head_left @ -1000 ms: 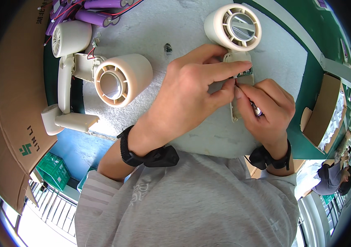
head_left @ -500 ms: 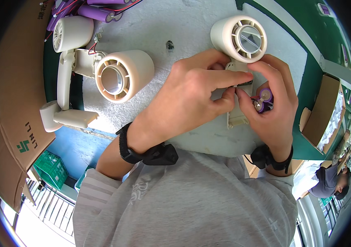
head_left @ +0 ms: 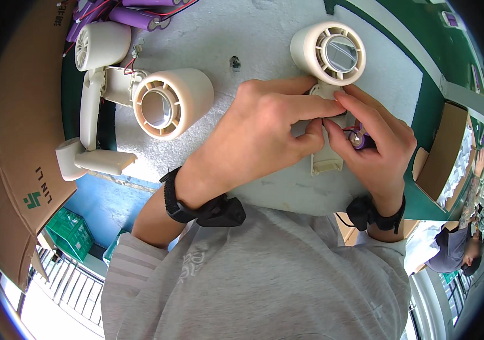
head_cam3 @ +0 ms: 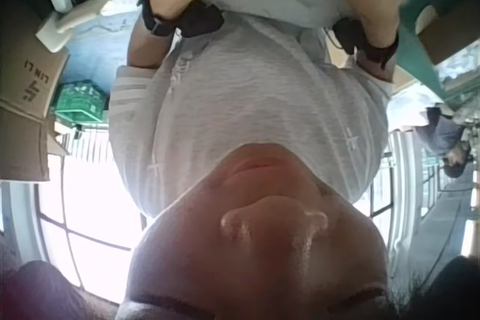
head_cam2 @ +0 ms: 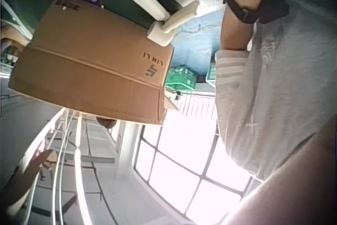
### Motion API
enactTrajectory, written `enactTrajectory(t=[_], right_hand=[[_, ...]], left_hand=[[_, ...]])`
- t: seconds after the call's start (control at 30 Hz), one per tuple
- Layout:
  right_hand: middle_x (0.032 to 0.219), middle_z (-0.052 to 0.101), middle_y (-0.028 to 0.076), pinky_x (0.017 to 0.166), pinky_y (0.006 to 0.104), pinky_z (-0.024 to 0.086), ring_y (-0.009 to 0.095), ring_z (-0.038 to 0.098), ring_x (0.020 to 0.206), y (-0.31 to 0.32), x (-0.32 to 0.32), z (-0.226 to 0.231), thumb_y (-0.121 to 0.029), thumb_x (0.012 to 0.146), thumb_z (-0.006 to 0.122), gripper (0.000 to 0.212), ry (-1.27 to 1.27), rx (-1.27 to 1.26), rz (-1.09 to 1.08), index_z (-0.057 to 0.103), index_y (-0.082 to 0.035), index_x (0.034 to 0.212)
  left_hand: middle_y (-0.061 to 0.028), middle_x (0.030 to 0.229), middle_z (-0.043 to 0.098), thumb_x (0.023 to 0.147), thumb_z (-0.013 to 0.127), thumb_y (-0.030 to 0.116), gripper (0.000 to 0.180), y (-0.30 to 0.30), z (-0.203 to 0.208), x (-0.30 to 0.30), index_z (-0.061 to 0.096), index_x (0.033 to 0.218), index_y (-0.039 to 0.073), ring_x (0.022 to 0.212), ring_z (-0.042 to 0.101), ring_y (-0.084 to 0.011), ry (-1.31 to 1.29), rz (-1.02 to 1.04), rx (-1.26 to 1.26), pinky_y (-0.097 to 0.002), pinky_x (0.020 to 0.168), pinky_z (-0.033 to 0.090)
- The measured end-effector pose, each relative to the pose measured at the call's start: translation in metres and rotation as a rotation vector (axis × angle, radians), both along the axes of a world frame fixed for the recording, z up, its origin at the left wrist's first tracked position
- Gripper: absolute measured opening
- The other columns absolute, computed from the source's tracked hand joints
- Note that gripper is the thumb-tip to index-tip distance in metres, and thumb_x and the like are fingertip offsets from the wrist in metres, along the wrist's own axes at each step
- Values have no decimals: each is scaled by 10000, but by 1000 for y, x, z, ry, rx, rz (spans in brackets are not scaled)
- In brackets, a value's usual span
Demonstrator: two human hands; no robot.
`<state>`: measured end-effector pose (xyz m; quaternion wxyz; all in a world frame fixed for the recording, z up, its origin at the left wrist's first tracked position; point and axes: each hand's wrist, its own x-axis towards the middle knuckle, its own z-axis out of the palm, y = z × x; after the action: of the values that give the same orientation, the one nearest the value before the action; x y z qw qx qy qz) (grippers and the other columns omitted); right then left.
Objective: The person assembles portable fans by connecting battery wires to circuit boards and inserting the boards and battery packs into the fan handles by hand.
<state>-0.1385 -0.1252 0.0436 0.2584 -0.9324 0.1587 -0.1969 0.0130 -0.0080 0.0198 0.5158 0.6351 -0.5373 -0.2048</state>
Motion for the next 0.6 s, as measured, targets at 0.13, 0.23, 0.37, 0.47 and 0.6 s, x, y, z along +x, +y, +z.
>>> enactTrajectory(t=[0.13,0.23,0.37,0.47,0.6], right_hand=[[1059,709,165,737,287,582,228,722,883,-1,0,-1,-2,662,804,399,-8,26,-7,699,-15,1047],[1058,710,166,719,276,578,210,721,867,0,1,-3,-6,663,806,388,-21,15,-24,705,-18,1037],[1050,713,137,672,243,552,157,696,797,3,1,-3,-16,668,809,385,-42,68,-57,696,-24,1035],[1047,696,111,643,231,532,132,671,756,3,2,10,-40,668,818,422,37,175,-80,668,-37,1061],[1082,632,87,652,240,509,127,628,778,-6,-9,29,-71,657,839,545,225,548,-74,592,-47,1142]], left_hand=[[-115,760,644,662,673,-17,298,-1,0,-1,740,936,77,612,638,-297,-9,9,-8,-351,547,524],[-114,761,645,662,675,-13,293,-2,0,-1,740,934,74,613,638,-297,-21,4,1,-351,550,525],[-90,829,697,670,671,-47,316,-1,-2,0,749,948,83,623,650,-230,-47,-5,-11,-295,562,522],[-102,879,693,681,660,-57,331,0,-4,-1,744,972,76,671,661,-213,4,-7,-20,-291,595,526],[-109,976,672,684,647,-74,369,2,0,2,737,1010,74,769,664,-183,150,-12,80,-278,644,521]])
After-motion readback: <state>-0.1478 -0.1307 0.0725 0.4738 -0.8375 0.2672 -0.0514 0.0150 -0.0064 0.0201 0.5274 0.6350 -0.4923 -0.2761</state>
